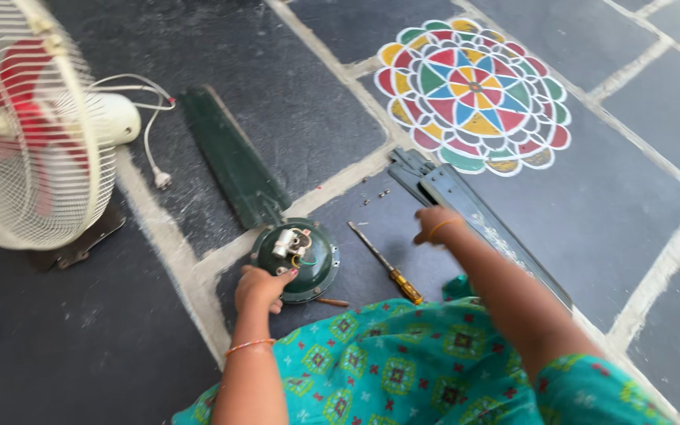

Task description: The person sits on the floor and attaches fan blades to a ceiling fan motor housing. They align each blade, insert screws, and tighten them with a screwdriver, working on one blade at a time.

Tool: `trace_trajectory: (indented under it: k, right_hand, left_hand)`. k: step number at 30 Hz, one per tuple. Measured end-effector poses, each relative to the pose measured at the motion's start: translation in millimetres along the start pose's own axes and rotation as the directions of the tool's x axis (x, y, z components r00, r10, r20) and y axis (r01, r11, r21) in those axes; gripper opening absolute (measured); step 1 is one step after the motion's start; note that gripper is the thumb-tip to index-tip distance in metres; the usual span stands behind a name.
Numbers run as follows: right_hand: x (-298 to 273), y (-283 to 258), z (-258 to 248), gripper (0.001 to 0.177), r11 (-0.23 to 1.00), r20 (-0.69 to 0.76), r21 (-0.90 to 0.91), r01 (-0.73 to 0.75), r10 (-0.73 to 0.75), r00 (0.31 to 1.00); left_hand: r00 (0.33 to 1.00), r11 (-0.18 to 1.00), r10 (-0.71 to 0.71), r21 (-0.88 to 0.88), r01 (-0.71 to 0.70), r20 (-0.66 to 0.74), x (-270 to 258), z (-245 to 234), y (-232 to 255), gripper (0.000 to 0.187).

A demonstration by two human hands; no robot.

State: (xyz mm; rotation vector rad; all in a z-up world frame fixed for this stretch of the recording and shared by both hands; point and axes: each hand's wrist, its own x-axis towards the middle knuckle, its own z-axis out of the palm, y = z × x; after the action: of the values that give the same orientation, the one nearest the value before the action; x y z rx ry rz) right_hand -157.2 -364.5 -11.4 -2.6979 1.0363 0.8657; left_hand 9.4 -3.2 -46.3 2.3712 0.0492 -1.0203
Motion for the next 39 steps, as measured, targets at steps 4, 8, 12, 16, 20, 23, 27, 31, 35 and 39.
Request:
trace_trajectory:
  k: [4,8,12,16,20,23,27,31,35,39]
  right_hand:
    - [4.7,79.9,-20.2,0.092,0.996,-0.154,-0.084,0.016,-0.029,0.988]
    - [20.2,139.2,14.6,0.104,0.988,-0.120,0.025,-0.150,0.152,0.981]
    - [52.8,187.8,52.1,0.135,0.952,-0.120,0.247,-0.179,0.214,0.970]
    - [66.4,200.5,75.1,0.152,0.935,-0.120,0.347,-0.074,0.122,0.985]
    - [68.5,191.0,79.2,0.152,0.963,0.027,0.200,-0.183,0.181,0.983]
    - [68.5,182.0,75.7,0.154,0.967,-0.014,0.180,-0.182,0.188,0.982]
    - [62.9,176.8,64.7,0.155,0.961,-0.024,0.184,-0.208,0.216,0.976]
    - [54.3,168.8,58.6,0.155,0.940,0.007,0.169,-0.295,0.298,0.955]
    - [38.0,159.1,33.2,0.156,0.958,-0.232,0.224,-0.181,0.233,0.944]
    - [-0.9,130.9,-3.0,0.153,0.988,-0.518,0.147,0.058,0.027,0.855]
  left_hand:
    - [1.000,0.990,-0.012,-0.143,0.014,0.010,3.7,3.4,-4.0,0.088]
    - [1.000,0.980,-0.012,-0.201,0.006,-0.028,5.1,12.5,-7.8,0.092]
    - [0.996,0.971,-0.059,-0.234,0.042,-0.065,4.8,23.0,-14.6,0.096]
    - [0.992,0.953,-0.038,-0.304,-0.001,-0.123,3.4,29.9,-16.9,0.096]
    - [0.984,0.936,-0.020,-0.350,-0.044,-0.176,6.6,36.9,-23.8,0.094]
    - [0.979,0.955,-0.020,-0.293,-0.041,-0.202,8.5,38.3,-24.9,0.093]
    - [0.986,0.975,0.005,-0.220,-0.042,-0.165,-10.0,27.8,-11.4,0.094]
    - [0.988,0.994,-0.107,-0.024,0.105,-0.110,-41.5,3.8,5.1,0.078]
    - [0.953,0.966,0.138,0.247,-0.070,-0.269,-69.1,-10.0,9.2,0.066]
    - [0.917,0.923,0.350,-0.097,-0.373,-0.191,-73.6,2.8,16.2,0.068]
